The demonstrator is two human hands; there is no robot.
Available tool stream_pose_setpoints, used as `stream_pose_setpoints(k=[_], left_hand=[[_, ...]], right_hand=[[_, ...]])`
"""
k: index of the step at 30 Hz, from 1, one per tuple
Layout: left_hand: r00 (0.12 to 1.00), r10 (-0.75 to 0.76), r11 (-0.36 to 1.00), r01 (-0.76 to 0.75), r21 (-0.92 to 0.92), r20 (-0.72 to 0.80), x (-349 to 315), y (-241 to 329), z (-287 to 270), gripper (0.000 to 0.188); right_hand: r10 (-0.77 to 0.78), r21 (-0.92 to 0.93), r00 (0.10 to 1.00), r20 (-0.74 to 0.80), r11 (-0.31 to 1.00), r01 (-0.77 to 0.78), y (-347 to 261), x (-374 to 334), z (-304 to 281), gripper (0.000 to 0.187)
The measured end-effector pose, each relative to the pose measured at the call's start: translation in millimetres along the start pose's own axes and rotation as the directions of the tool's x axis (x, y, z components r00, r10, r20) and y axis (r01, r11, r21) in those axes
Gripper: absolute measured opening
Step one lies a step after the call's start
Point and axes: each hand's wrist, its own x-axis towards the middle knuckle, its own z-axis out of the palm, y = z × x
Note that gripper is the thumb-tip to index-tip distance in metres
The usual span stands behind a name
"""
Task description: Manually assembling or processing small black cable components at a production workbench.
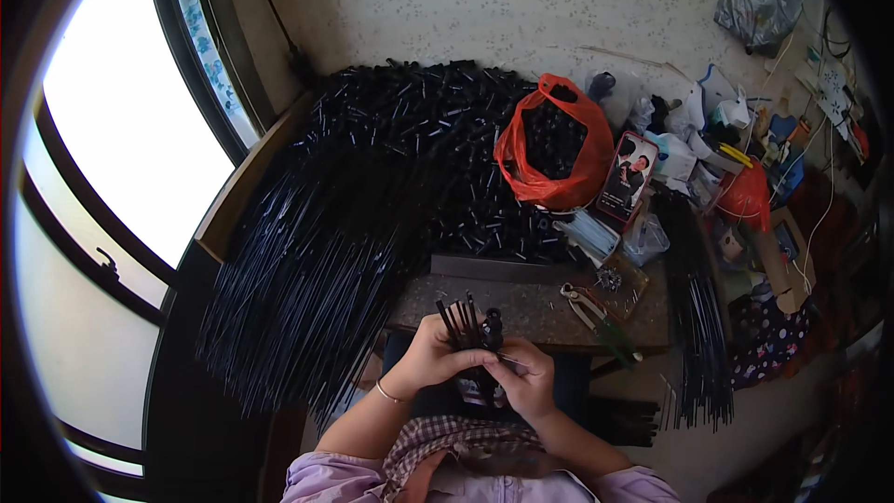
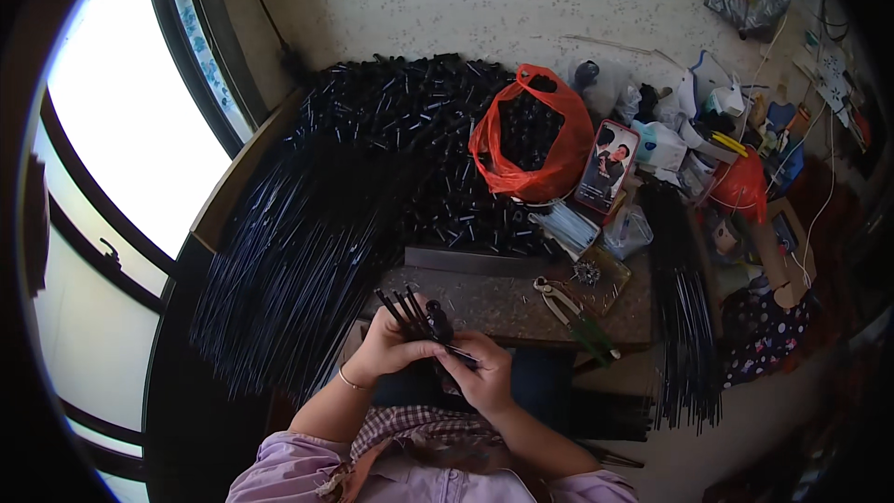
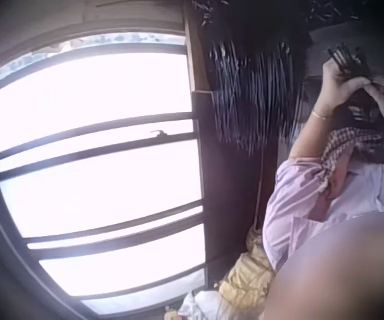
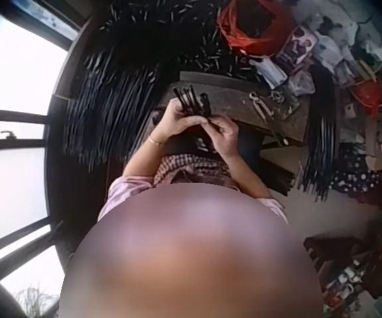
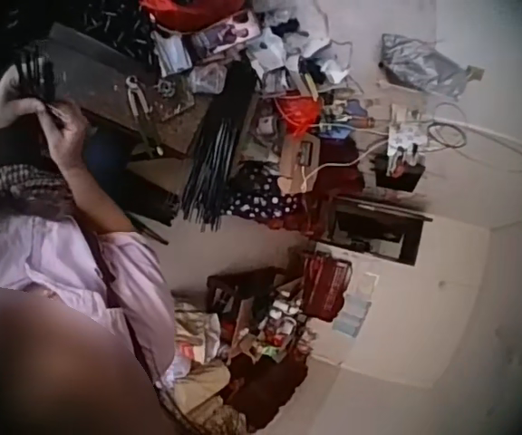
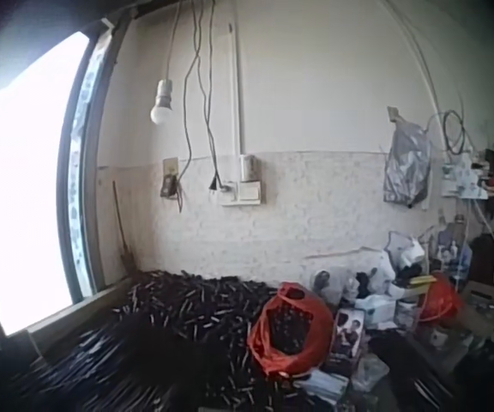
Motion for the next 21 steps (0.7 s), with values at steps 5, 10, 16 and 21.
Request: stream_pose_setpoints(k=[5, 10, 16, 21], left_hand=[[0.966, 0.113, 0.988, -0.085, -0.127, 0.231, 2.4, -0.2, -9.0, 0.027], [0.921, 0.123, 0.933, 0.020, -0.359, 0.370, -5.4, -9.2, -7.8, 0.032], [0.997, 0.044, 0.902, -0.065, 0.427, 0.058, -5.9, -14.2, 13.2, 0.038], [0.983, -0.167, 0.957, 0.182, 0.225, -0.082, -9.4, -10.8, 22.5, 0.023]], right_hand=[[0.150, 0.209, 0.900, 0.409, 0.945, -0.252, -1.0, 5.9, -19.7, 0.017], [0.090, 0.208, 0.784, 0.615, 0.940, -0.271, 6.3, 13.4, -20.3, 0.019], [0.184, -0.036, 0.983, 0.012, 0.982, -0.184, 1.4, 12.5, -3.7, 0.025], [-0.110, -0.235, 0.988, -0.112, 0.969, 0.082, 7.3, 10.0, -0.8, 0.023]])
